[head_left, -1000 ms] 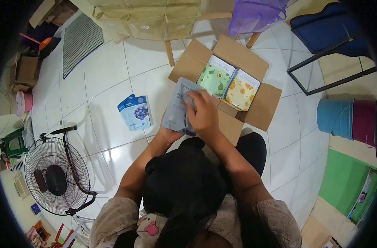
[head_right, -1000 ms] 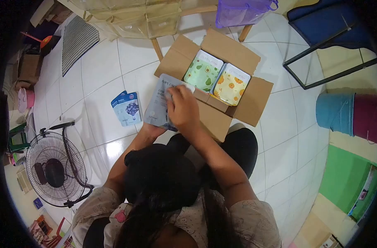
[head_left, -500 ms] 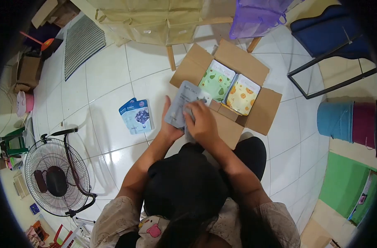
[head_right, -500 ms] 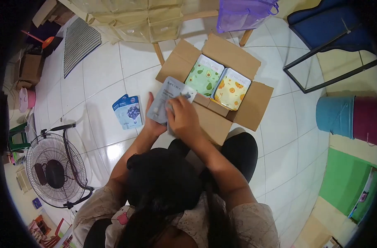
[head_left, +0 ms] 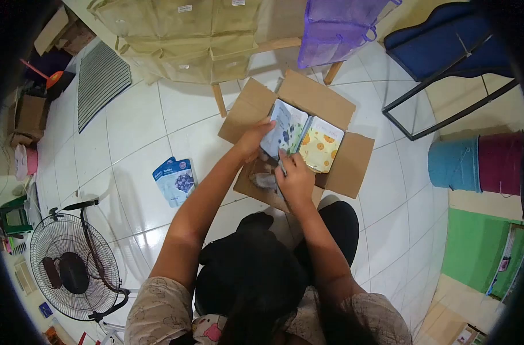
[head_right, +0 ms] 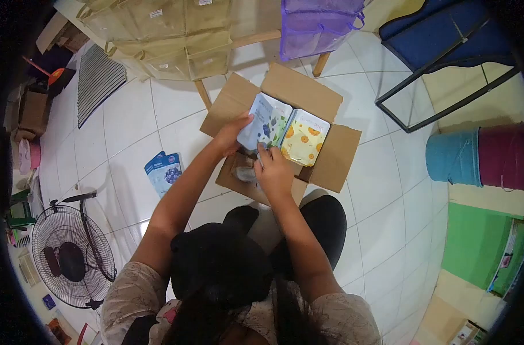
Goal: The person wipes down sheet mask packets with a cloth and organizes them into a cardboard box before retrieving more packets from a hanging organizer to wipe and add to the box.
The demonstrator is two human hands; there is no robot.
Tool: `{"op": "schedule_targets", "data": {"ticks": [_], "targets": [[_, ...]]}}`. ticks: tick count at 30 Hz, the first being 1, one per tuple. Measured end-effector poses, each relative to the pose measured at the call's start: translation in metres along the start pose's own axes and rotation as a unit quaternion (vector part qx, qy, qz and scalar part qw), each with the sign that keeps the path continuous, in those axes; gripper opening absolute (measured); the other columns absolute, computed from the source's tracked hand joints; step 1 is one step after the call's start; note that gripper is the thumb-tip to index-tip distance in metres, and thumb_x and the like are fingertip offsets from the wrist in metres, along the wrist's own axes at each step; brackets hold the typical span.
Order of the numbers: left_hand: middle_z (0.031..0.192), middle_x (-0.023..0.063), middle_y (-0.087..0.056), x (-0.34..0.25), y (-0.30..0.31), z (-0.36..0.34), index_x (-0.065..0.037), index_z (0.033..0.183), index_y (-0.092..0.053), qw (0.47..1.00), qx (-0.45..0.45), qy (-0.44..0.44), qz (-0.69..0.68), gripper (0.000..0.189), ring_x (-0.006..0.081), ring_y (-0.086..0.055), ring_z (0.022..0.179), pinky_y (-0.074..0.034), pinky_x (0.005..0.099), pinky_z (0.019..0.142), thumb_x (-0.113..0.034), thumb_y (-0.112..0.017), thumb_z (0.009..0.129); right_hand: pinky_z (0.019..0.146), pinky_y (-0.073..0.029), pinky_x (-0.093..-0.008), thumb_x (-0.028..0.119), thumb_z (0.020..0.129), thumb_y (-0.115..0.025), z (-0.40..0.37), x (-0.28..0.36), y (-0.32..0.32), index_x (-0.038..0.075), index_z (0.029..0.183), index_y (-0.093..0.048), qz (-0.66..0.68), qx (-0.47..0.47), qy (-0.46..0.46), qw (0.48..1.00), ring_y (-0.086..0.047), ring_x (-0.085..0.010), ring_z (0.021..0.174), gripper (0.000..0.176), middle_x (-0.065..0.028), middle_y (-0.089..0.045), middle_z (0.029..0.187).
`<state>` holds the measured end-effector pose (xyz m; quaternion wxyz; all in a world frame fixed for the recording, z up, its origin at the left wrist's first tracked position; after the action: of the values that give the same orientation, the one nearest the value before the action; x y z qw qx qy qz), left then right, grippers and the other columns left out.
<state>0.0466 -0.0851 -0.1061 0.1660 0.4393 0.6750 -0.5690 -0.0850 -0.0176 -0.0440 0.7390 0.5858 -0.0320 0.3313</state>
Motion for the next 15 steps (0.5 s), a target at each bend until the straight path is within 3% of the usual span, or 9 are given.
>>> {"op": "schedule_targets", "data": {"ticks": [2,4,6,9,12,15], "targets": [[0.126,0.0100,-0.059,-0.003,0.019,0.030,-0.009,0.137,-0.048,0.971,-0.024,-0.028,0.238,0.043,0.0237,-0.060,0.110,-0.046,0.0383,0.097,-0.028,-0.051,0.098,0.065,-0.053,-0.0385,0.012,0.073,-0.071,0.006,-0.012,-0.004,0.007,0.113,-0.067,-0.032,-0.011,-0.020,0.999,-0.064,-0.0266,0.078,0.041,-0.0098,-0.057,0.089],[0.131,0.0125,-0.056,-0.018,0.013,0.030,-0.009,0.135,-0.051,0.882,-0.071,-0.068,0.461,0.041,0.0268,-0.058,0.114,-0.044,0.0394,0.100,-0.023,-0.052,0.097,0.066,-0.053,-0.0386,0.013,0.074,-0.071,0.012,-0.022,-0.010,0.006,0.113,-0.067,-0.044,0.000,-0.040,0.998,-0.064,-0.0269,0.079,0.040,-0.0101,-0.058,0.092],[0.137,0.0150,-0.052,-0.041,-0.011,0.015,-0.008,0.132,-0.054,0.735,-0.139,-0.119,0.653,0.040,0.0303,-0.055,0.118,-0.042,0.0410,0.102,-0.020,-0.053,0.095,0.067,-0.054,-0.0388,0.013,0.074,-0.071,0.016,-0.027,-0.016,0.006,0.112,-0.067,-0.052,0.014,-0.049,0.997,-0.064,-0.0273,0.080,0.039,-0.0104,-0.059,0.094],[0.146,0.0162,-0.043,-0.024,-0.025,0.023,-0.010,0.133,-0.054,0.518,-0.117,-0.220,0.819,0.043,0.0343,-0.043,0.131,-0.037,0.0467,0.108,-0.021,-0.055,0.091,0.069,-0.054,-0.0388,0.013,0.074,-0.072,0.021,-0.031,-0.024,0.005,0.110,-0.067,-0.061,0.034,-0.054,0.996,-0.065,-0.0281,0.082,0.037,-0.0108,-0.060,0.096],[0.152,0.0142,-0.035,-0.001,-0.039,0.031,-0.017,0.142,-0.047,0.438,-0.050,-0.247,0.863,0.049,0.0355,-0.029,0.141,-0.027,0.0522,0.113,-0.029,-0.052,0.094,0.070,-0.054,-0.0389,0.014,0.075,-0.072,0.024,-0.039,-0.035,0.005,0.108,-0.067,-0.072,0.070,-0.069,0.993,-0.065,-0.0287,0.083,0.035,-0.0114,-0.061,0.098],[0.157,0.0124,-0.028,0.021,-0.022,0.046,-0.024,0.146,-0.041,0.525,-0.008,-0.222,0.822,0.055,0.0367,-0.022,0.145,-0.019,0.0538,0.116,-0.035,-0.052,0.093,0.071,-0.054,-0.0399,0.017,0.078,-0.071,0.025,-0.048,-0.040,0.005,0.107,-0.067,-0.053,0.113,-0.089,0.988,-0.065,-0.0302,0.085,0.033,-0.0124,-0.061,0.100]]}}
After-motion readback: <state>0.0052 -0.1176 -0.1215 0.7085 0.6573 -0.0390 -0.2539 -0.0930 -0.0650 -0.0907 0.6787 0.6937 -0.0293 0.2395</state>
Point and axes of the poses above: each hand's wrist, its own z-axis towards the middle knuckle, its own y-axis out of the back of the hand, x = y × z, the point moved 6 cm from there along z, towards the middle knuckle
